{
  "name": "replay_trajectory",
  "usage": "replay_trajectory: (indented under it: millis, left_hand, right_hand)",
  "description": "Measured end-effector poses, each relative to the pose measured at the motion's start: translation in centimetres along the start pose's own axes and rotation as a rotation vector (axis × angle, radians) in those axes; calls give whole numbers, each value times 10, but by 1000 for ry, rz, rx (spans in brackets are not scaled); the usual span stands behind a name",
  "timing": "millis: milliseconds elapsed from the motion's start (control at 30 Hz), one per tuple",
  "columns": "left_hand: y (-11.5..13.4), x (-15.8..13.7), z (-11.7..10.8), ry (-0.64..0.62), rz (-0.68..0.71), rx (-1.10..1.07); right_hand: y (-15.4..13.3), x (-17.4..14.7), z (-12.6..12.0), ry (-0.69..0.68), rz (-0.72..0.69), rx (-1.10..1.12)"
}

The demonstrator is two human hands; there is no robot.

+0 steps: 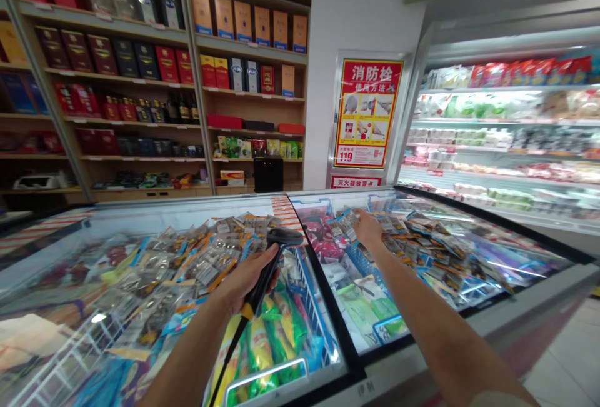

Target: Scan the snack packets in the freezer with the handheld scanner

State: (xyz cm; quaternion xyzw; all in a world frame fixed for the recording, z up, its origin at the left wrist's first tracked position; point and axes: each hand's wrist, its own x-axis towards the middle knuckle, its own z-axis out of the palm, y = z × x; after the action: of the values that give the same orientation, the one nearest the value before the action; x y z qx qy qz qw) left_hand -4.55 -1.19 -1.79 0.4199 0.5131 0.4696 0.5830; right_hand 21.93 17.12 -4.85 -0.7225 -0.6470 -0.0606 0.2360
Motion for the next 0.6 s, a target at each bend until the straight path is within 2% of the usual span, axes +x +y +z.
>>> replay_trajectory:
  millis: [67, 133, 200, 267, 333, 433, 600]
  left_hand:
    - [-2, 1, 1, -15, -19, 27]
    - [-1, 0, 0, -12, -18, 26]
    - [3, -2, -3, 20, 1, -15]
    - [7, -4, -9, 59, 21, -65]
    - [10, -5, -14, 73, 28, -101]
    - [11, -4, -19, 66, 30, -121]
    - [10, -1, -24, 74, 19, -125]
  right_hand:
    - [1, -1, 1, 29, 7, -40]
    - [-2, -6, 2, 75, -69, -79]
    - [-9, -18, 5, 71, -259, -107]
    - [-18, -31, 10, -5, -489, -127]
    - [-26, -43, 18, -103, -616, -153]
    - [-31, -45, 29, -157, -582, -190]
    - [-21, -25, 34, -124, -352, -254]
